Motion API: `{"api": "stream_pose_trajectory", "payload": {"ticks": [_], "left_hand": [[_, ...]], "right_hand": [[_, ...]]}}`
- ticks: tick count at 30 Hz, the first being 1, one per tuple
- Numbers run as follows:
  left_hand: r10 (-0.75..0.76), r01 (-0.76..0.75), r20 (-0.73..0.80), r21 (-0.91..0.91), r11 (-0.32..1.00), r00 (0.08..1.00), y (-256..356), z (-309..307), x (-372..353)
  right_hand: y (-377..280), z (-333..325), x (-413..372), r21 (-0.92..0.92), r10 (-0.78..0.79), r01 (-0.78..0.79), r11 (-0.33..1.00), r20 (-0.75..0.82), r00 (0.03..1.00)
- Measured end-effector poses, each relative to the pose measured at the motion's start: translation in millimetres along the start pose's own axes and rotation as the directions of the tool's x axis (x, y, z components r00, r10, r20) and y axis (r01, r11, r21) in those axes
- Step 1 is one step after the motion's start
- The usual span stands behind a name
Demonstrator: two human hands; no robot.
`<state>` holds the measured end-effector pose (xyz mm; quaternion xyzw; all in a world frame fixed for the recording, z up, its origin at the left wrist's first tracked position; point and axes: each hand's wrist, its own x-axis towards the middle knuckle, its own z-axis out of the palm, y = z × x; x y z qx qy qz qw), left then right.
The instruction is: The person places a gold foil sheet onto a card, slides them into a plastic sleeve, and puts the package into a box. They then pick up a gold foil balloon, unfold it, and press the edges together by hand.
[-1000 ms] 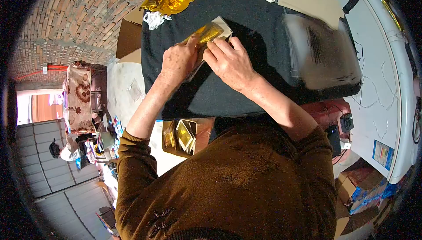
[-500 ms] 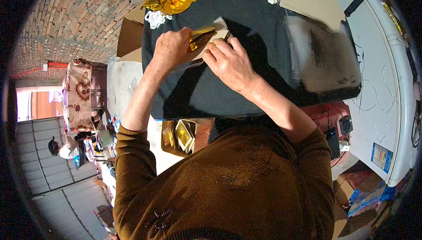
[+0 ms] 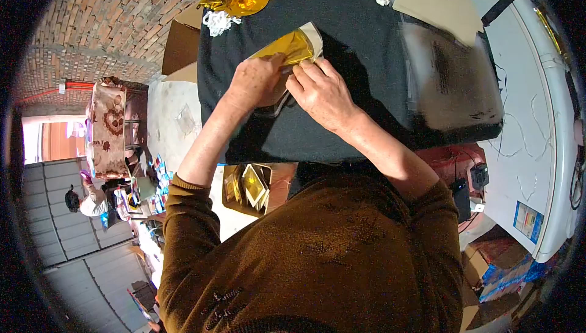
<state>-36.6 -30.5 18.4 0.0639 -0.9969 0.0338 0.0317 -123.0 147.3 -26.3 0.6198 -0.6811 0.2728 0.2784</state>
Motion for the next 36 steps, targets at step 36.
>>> {"api": "stream_pose_trajectory", "payload": {"ticks": [36], "left_hand": [[0.082,-0.086,-0.324,0.004,0.996,0.942,33.4,35.4,-16.1]], "right_hand": [[-16.8,-15.6,-46.5,-0.065,0.114,-0.105,0.992,0.148,0.983]]}}
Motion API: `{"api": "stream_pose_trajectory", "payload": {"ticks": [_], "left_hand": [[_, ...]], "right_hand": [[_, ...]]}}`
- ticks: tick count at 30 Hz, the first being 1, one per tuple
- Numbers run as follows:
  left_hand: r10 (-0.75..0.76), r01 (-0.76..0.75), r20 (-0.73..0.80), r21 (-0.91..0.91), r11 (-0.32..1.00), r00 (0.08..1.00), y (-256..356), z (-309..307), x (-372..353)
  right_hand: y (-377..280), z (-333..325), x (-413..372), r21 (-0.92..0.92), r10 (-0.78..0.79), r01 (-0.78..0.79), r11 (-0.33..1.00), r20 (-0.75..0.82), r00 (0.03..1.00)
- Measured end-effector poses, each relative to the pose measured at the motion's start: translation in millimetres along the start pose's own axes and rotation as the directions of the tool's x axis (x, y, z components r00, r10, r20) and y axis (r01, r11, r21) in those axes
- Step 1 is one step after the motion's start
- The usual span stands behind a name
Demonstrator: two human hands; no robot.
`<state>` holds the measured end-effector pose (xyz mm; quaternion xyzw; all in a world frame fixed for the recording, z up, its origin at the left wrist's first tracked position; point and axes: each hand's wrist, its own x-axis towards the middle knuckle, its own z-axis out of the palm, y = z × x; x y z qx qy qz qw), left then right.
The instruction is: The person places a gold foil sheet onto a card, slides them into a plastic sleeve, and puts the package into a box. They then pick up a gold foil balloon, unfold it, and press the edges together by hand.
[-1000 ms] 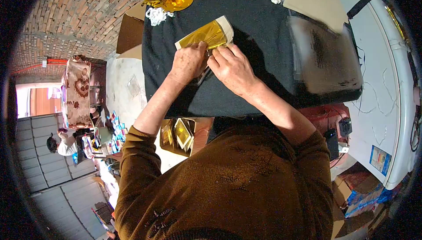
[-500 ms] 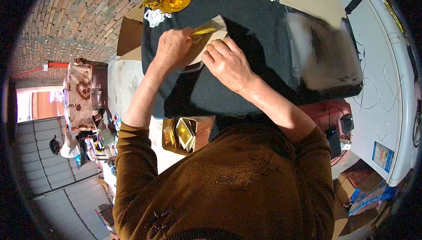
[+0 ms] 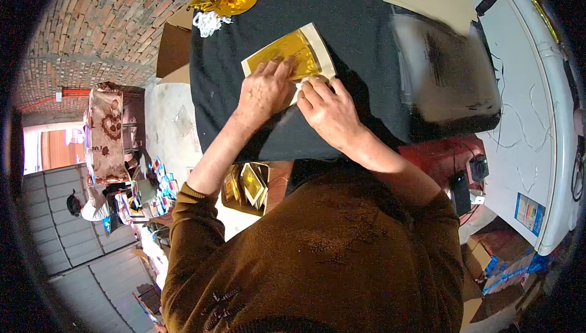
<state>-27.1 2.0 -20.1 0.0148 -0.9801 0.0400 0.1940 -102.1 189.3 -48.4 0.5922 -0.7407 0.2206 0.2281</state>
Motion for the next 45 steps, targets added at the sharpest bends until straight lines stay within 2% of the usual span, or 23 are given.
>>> {"api": "stream_pose_trajectory", "payload": {"ticks": [3,4,7,8,11,12,15,21,25,30,33,34,36,39,43,44,45], "left_hand": [[0.026,-0.014,0.064,-0.172,0.985,0.998,6.3,-11.9,-3.9],[-0.014,0.052,0.170,-0.218,0.975,0.985,6.6,-14.8,-6.3],[0.069,-0.035,0.149,-0.221,0.975,0.986,3.4,-14.6,-11.9],[0.093,-0.022,0.234,-0.289,0.957,0.968,-0.4,-10.2,-15.6],[0.183,-0.106,0.256,-0.287,0.952,0.949,-1.8,0.2,-23.8],[0.184,-0.086,0.292,-0.318,0.944,0.939,-2.2,4.1,-26.0],[0.192,-0.125,0.262,-0.253,0.959,0.946,0.2,11.8,-31.4],[0.199,-0.138,0.280,-0.221,0.965,0.939,0.1,13.1,-31.9],[0.190,-0.127,0.301,-0.216,0.968,0.935,0.1,13.7,-31.5],[0.159,-0.094,0.314,-0.213,0.973,0.936,1.0,17.3,-33.0],[0.153,-0.060,0.311,-0.290,0.955,0.938,0.4,13.0,-32.3],[0.100,0.037,0.294,-0.425,0.904,0.950,-0.8,10.7,-29.7],[-0.018,0.210,0.284,-0.663,0.719,0.959,-6.9,3.9,-23.4],[-0.058,0.118,0.136,-0.491,0.863,0.989,-23.8,-1.4,-16.8],[-0.191,0.210,0.101,-0.241,0.948,0.976,-15.2,18.2,-13.8],[-0.189,0.201,0.106,-0.110,0.974,0.976,-8.2,32.0,-15.6],[-0.179,0.187,0.110,-0.069,0.980,0.978,-0.5,35.9,-16.7]], "right_hand": [[-1.5,-1.8,-11.7,-0.006,0.033,-0.033,0.999,0.038,0.999],[-1.5,-2.3,-13.9,0.001,0.025,-0.025,1.000,0.044,0.999],[-2.3,-3.0,-18.7,0.014,0.016,-0.017,1.000,0.060,0.998],[-2.9,-2.7,-20.5,0.012,0.021,-0.022,1.000,0.066,0.998],[-4.7,-4.4,-25.2,0.007,0.040,-0.040,0.999,0.076,0.996],[-5.0,-6.0,-26.6,0.005,0.046,-0.046,0.999,0.079,0.996],[-3.0,-17.7,-30.2,0.009,0.016,-0.017,1.000,0.107,0.994],[2.0,-42.4,-35.1,0.185,0.031,-0.055,0.981,0.132,0.991],[16.8,-35.2,-0.1,0.084,-0.022,0.019,0.996,0.026,0.999],[29.1,-6.9,-8.8,0.080,0.081,-0.114,0.990,0.333,0.939],[28.0,-7.4,-13.0,0.063,0.103,-0.137,0.989,0.378,0.920],[28.0,-7.5,-13.8,0.060,0.105,-0.138,0.989,0.391,0.915],[27.2,-7.0,-13.4,0.057,0.103,-0.139,0.989,0.418,0.903],[25.6,-6.7,-13.3,0.040,0.117,-0.151,0.988,0.451,0.885],[24.2,-8.3,-11.1,0.025,0.120,-0.148,0.989,0.469,0.875],[24.1,-8.5,-10.9,0.020,0.120,-0.146,0.989,0.472,0.874],[24.6,-8.8,-11.2,0.013,0.122,-0.145,0.989,0.474,0.872]]}}
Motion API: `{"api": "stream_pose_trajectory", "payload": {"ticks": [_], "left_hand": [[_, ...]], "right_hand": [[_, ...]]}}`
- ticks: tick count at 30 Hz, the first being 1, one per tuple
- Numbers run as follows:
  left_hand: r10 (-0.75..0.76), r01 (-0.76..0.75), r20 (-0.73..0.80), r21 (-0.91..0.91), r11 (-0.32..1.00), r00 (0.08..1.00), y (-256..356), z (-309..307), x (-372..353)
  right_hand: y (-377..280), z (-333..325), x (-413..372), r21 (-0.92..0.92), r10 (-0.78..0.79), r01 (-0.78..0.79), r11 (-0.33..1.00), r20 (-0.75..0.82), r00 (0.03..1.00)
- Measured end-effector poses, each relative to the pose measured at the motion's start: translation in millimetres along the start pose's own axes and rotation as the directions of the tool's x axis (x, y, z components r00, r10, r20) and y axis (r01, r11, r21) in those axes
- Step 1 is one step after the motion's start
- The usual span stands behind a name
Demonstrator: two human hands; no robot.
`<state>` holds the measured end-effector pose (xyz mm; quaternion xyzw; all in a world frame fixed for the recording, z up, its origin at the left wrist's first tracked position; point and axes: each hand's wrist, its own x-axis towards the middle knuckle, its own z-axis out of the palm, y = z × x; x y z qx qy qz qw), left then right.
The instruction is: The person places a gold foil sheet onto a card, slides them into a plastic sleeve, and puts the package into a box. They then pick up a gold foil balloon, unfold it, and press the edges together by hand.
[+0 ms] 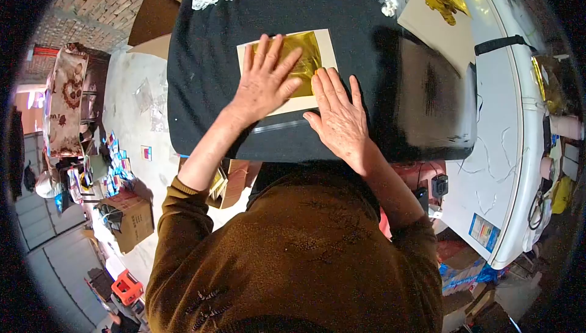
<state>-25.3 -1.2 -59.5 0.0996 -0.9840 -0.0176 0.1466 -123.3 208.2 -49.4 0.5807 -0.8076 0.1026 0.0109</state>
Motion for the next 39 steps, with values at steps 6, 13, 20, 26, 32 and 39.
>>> {"api": "stream_pose_trajectory", "payload": {"ticks": [6,13,20,26,32,39], "left_hand": [[-0.001,0.001,-0.036,-0.008,1.000,0.999,1.7,4.6,-2.6],[-0.018,0.017,-0.039,-0.032,0.999,0.999,2.0,8.1,-1.8],[-0.158,0.081,-0.123,-0.480,0.874,0.980,-24.9,-18.6,-1.8],[-0.660,0.288,-0.222,-0.769,0.571,0.718,-79.6,-51.8,-46.2],[-0.496,0.287,-0.230,-0.586,0.758,0.837,-60.7,-48.5,-52.9],[-0.329,0.243,-0.229,-0.338,0.909,0.916,-36.9,-29.8,-49.8]], "right_hand": [[0.2,-6.6,3.4,0.000,-0.023,0.023,1.000,-0.013,1.000],[13.3,-17.2,67.0,-0.032,-0.076,0.072,0.997,-0.169,0.983],[28.7,17.8,74.8,-0.010,-0.029,0.029,1.000,-0.039,0.999],[26.7,18.7,75.2,-0.003,-0.008,0.008,1.000,-0.018,1.000],[24.9,18.1,74.9,-0.023,0.011,-0.011,1.000,0.006,1.000],[24.9,16.6,74.8,-0.013,0.006,-0.007,1.000,-0.024,1.000]]}}
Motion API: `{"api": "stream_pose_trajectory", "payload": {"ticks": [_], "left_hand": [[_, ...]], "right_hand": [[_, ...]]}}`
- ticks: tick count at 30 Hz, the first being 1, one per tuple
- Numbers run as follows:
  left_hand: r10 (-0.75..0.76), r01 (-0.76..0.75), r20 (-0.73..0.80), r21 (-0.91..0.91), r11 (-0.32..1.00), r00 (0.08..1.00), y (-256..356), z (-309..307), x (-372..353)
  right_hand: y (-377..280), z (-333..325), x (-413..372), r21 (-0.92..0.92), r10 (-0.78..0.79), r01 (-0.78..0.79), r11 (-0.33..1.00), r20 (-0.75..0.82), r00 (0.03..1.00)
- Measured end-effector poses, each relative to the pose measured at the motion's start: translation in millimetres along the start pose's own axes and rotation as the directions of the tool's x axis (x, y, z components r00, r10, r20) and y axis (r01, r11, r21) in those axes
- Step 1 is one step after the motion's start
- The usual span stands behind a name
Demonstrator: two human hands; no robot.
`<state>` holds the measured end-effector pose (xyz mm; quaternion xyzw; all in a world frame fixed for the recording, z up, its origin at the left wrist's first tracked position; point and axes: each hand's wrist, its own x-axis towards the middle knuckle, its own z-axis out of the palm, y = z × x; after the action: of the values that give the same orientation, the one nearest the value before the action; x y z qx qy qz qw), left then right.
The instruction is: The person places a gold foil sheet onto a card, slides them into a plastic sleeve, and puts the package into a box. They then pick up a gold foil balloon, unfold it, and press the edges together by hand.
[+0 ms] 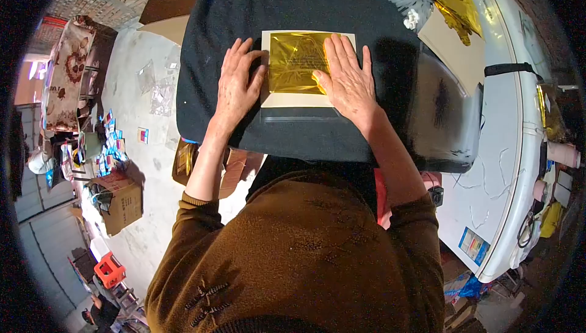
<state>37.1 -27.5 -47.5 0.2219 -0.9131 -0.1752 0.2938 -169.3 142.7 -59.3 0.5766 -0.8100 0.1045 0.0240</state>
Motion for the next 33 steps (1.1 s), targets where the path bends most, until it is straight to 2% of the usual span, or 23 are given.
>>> {"api": "stream_pose_trajectory", "payload": {"ticks": [2,6,9,12,16,23,27,31,32,33], "left_hand": [[-0.005,0.005,0.010,-0.009,1.000,1.000,4.9,-4.1,-9.9],[0.084,-0.093,0.077,0.122,0.988,0.994,14.4,-10.1,-21.6],[0.037,-0.039,0.035,0.041,0.998,0.999,11.1,-12.1,-26.3],[0.067,-0.069,0.022,0.081,0.994,0.998,14.4,-17.2,-29.2],[0.131,-0.136,0.078,0.066,0.989,0.988,11.2,-14.5,-32.8],[0.111,-0.115,0.122,0.022,0.993,0.986,16.4,-19.6,-19.3],[0.236,-0.240,0.099,0.029,0.970,0.967,19.6,2.1,14.1],[0.347,-0.343,0.179,-0.055,0.938,0.921,28.5,39.0,33.6],[0.339,-0.329,0.203,-0.086,0.941,0.919,28.2,48.8,32.5],[0.337,-0.342,0.235,-0.019,0.939,0.912,28.8,52.4,30.9]], "right_hand": [[-0.7,1.2,-0.7,0.005,0.002,-0.002,1.000,0.000,1.000],[-0.1,0.7,-1.6,0.007,-0.007,0.007,1.000,-0.012,1.000],[0.0,2.1,-0.9,0.003,-0.002,0.002,1.000,-0.011,1.000],[0.4,1.8,-1.5,-0.001,-0.011,0.011,1.000,-0.014,1.000],[1.3,3.6,-1.7,-0.001,-0.014,0.014,1.000,-0.017,1.000],[-1.4,-1.2,-0.3,0.006,-0.001,0.001,1.000,0.006,1.000],[0.0,3.7,-1.5,0.015,-0.005,0.005,1.000,-0.018,1.000],[2.5,3.4,-0.7,-0.096,-0.001,0.005,0.995,0.035,0.999],[2.5,2.9,-0.1,-0.136,0.004,0.004,0.991,0.055,0.998],[2.6,3.4,-0.1,-0.096,0.001,0.003,0.995,0.038,0.999]]}}
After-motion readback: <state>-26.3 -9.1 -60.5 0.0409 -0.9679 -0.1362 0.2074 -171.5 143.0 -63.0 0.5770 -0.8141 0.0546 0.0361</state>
